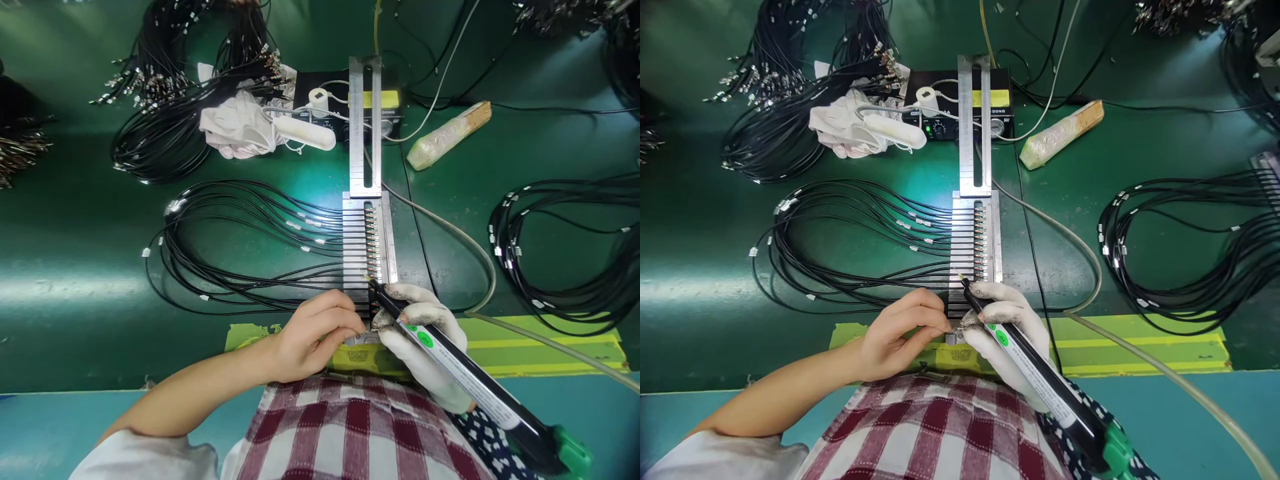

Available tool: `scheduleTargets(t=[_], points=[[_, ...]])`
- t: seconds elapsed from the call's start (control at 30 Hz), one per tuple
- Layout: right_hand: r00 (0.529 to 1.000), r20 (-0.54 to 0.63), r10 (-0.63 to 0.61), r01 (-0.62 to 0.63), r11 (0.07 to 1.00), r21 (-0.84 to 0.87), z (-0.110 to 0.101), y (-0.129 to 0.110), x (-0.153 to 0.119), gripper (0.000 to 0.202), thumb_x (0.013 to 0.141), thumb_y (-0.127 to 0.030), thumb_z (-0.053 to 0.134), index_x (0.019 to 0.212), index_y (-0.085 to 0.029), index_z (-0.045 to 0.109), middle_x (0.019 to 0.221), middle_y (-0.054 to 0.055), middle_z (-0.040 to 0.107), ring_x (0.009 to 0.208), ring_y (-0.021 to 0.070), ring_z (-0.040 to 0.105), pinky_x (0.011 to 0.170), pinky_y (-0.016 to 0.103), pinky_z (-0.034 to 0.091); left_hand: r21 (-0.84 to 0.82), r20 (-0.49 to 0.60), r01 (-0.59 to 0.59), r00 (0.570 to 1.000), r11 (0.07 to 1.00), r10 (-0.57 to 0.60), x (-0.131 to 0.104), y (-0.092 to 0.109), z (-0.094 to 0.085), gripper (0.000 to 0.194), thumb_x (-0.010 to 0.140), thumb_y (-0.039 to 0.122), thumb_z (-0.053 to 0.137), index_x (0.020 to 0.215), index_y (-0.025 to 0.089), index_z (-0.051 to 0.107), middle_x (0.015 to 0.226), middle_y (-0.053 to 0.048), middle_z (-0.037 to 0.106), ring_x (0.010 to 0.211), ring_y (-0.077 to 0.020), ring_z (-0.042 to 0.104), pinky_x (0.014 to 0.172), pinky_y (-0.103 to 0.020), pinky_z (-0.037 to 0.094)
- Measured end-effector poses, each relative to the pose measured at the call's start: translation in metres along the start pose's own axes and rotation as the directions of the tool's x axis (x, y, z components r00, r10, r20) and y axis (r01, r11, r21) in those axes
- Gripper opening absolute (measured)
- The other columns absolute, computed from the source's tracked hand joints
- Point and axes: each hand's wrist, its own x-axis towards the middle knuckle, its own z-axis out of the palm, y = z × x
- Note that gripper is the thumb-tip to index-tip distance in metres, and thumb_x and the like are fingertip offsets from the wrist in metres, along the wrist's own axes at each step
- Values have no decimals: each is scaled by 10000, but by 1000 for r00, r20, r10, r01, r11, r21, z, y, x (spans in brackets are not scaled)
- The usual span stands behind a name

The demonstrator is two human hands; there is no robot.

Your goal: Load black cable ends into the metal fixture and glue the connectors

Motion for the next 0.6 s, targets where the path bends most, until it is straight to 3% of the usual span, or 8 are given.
scheduleTargets(t=[0.6], points=[[998, -54, -42, 41, 999, -33, 3, 1, 2, 252, 779, -130, 766, 934, -265, 622, 1173, 54, 688, 1077, 251, 664, 920, 431, 573, 17, -64, 40, 997, 999, -39, 1, -5, 6, 169, 913, 59, 553, 1028, 163, 620, 889, -75, 638, 853, -159, 610, 748, -270, 543]])
